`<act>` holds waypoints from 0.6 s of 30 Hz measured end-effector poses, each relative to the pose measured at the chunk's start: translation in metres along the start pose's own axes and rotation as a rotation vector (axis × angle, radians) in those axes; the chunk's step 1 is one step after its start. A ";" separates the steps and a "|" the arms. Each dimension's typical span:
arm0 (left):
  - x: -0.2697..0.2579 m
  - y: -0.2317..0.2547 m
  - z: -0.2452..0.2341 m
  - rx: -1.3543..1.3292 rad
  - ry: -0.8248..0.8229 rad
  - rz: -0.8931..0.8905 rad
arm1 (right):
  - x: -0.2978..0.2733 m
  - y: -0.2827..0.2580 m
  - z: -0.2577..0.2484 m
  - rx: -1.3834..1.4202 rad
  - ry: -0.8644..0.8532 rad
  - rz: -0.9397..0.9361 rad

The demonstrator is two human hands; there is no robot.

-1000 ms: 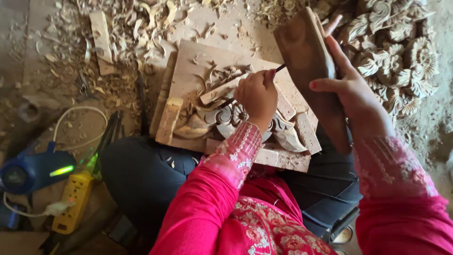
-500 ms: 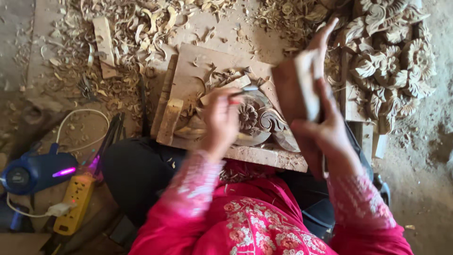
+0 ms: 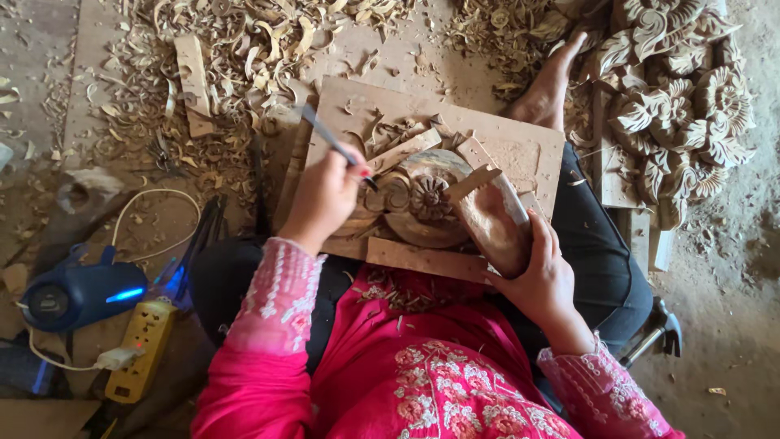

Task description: The person carves a floral design into a rectangular wooden block using a chisel and a wooden mallet. They repeatedly strike the chisel to remove wood shavings and refine the pattern.

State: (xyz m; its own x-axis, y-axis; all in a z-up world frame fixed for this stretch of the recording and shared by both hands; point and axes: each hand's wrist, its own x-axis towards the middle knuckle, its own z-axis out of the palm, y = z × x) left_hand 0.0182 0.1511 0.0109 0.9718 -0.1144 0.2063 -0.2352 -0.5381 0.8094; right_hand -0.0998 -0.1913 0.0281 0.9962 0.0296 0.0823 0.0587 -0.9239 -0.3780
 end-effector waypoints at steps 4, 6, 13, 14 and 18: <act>0.010 0.012 0.004 0.053 -0.130 0.036 | -0.003 0.005 0.005 -0.011 0.021 -0.027; 0.013 0.015 0.006 0.042 -0.156 0.050 | -0.004 0.007 0.006 -0.007 0.031 -0.026; 0.024 0.014 0.013 -0.040 -0.264 0.050 | -0.004 0.007 0.010 0.002 0.039 0.006; 0.025 0.013 0.014 -0.043 -0.280 0.039 | -0.004 0.006 0.008 0.005 0.041 0.008; 0.033 0.011 0.016 0.046 -0.321 0.133 | 0.004 0.002 -0.004 0.063 0.014 0.032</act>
State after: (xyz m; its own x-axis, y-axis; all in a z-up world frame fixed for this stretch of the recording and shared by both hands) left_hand 0.0477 0.1277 0.0177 0.8908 -0.4385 0.1188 -0.3657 -0.5369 0.7603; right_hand -0.0956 -0.1949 0.0310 0.9966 -0.0054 0.0821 0.0312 -0.8986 -0.4376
